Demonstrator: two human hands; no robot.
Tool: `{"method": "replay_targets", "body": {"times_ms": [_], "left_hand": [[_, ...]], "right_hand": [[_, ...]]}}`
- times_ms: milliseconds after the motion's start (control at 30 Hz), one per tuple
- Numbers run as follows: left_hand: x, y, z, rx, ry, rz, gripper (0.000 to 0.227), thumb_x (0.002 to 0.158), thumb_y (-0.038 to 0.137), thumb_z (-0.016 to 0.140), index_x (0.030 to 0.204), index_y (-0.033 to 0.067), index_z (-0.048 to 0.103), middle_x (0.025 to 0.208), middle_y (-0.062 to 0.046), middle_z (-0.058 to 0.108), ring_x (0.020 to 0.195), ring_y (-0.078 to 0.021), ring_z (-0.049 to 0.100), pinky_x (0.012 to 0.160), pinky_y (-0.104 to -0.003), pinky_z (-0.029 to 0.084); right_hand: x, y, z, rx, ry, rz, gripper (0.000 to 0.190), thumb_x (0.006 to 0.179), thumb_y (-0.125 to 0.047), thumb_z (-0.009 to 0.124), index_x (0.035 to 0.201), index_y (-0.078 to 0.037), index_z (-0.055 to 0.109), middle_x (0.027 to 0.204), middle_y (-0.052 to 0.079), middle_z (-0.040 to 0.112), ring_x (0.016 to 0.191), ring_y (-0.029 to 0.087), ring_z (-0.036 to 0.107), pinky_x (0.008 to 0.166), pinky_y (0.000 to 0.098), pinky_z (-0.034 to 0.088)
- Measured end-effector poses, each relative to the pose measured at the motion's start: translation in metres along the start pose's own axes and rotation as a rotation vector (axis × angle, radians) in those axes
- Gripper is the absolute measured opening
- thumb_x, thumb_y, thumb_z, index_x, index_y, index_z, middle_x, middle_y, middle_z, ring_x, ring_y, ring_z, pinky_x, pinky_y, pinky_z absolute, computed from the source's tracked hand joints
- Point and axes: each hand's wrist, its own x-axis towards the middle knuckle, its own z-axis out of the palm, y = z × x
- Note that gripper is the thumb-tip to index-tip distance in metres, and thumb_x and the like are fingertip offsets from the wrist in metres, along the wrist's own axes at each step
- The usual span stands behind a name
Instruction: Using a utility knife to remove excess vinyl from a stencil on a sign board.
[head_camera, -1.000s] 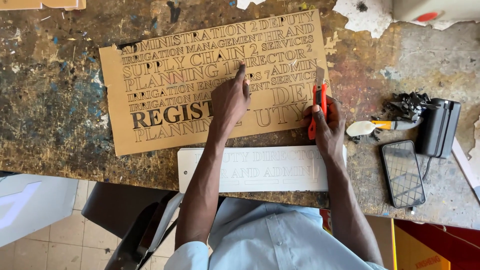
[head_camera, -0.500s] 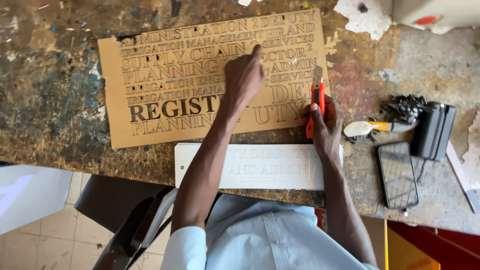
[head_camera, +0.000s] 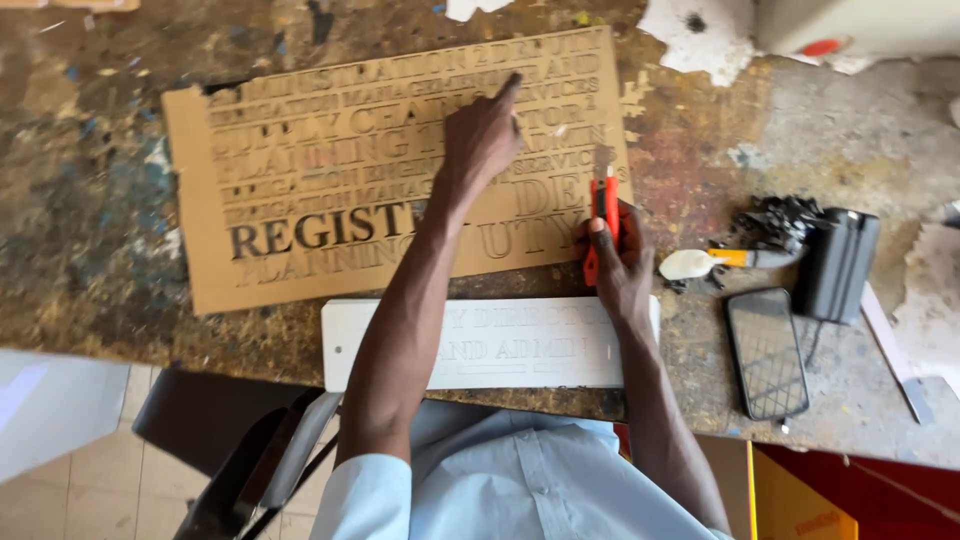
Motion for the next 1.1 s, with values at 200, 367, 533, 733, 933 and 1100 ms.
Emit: {"method": "replay_targets", "body": {"times_ms": [200,367,533,733,933,1100], "left_hand": [[-0.011,0.001,-0.001,0.045,-0.007,-0.038,0.065,0.114,0.012,0.062,0.177,0.0119,0.045,0.063,0.013,0.052,0.044,-0.0041,0.042,0.037,-0.024,0.037],[-0.020,-0.008,0.012,0.058,0.090,0.028,0.061,0.114,0.015,0.069,0.173,0.0142,0.049,0.078,0.006,0.066,0.056,-0.0069,0.052,0.048,-0.027,0.046],[-0.022,-0.010,0.016,0.060,0.131,0.055,0.059,0.114,0.014,0.068,0.170,0.0124,0.051,0.090,0.000,0.075,0.063,-0.0100,0.060,0.058,-0.032,0.057],[-0.033,-0.010,0.008,0.009,0.073,0.103,0.061,0.114,0.022,0.071,0.170,0.0117,0.050,0.117,-0.008,0.080,0.100,-0.0227,0.075,0.102,-0.051,0.060],[-0.078,-0.004,-0.049,-0.112,0.076,0.165,0.046,0.105,0.015,0.077,0.150,0.0164,0.074,0.116,-0.010,0.072,0.115,-0.0292,0.072,0.106,-0.054,0.055],[-0.126,-0.033,-0.094,-0.317,0.127,0.125,0.042,0.110,0.004,0.073,0.151,0.0011,0.070,0.138,-0.026,0.072,0.137,-0.0427,0.064,0.124,-0.058,0.044]], "right_hand": [[0.001,0.000,-0.002,-0.027,-0.034,-0.030,0.041,0.117,-0.040,0.061,0.140,-0.005,0.062,0.104,0.009,0.083,0.077,0.017,0.078,0.060,0.0308,0.062],[0.001,0.001,-0.001,-0.027,-0.051,-0.054,0.046,0.117,-0.045,0.061,0.140,-0.005,0.061,0.104,0.011,0.083,0.079,0.020,0.081,0.064,0.0332,0.066],[0.002,-0.001,0.000,-0.031,-0.058,-0.061,0.047,0.117,-0.046,0.059,0.138,-0.005,0.060,0.102,0.011,0.083,0.078,0.021,0.081,0.064,0.0343,0.066],[0.003,0.005,0.000,-0.036,-0.039,-0.082,0.046,0.118,-0.043,0.060,0.139,-0.003,0.062,0.100,0.011,0.082,0.074,0.021,0.079,0.062,0.0316,0.062],[0.002,0.007,0.000,0.013,-0.040,-0.103,0.037,0.124,-0.026,0.061,0.144,0.004,0.064,0.102,0.020,0.078,0.081,0.030,0.082,0.071,0.0367,0.063],[-0.004,-0.004,0.004,0.018,-0.046,-0.108,0.038,0.124,-0.025,0.060,0.145,0.007,0.061,0.104,0.022,0.076,0.084,0.030,0.079,0.075,0.0386,0.063]]}}
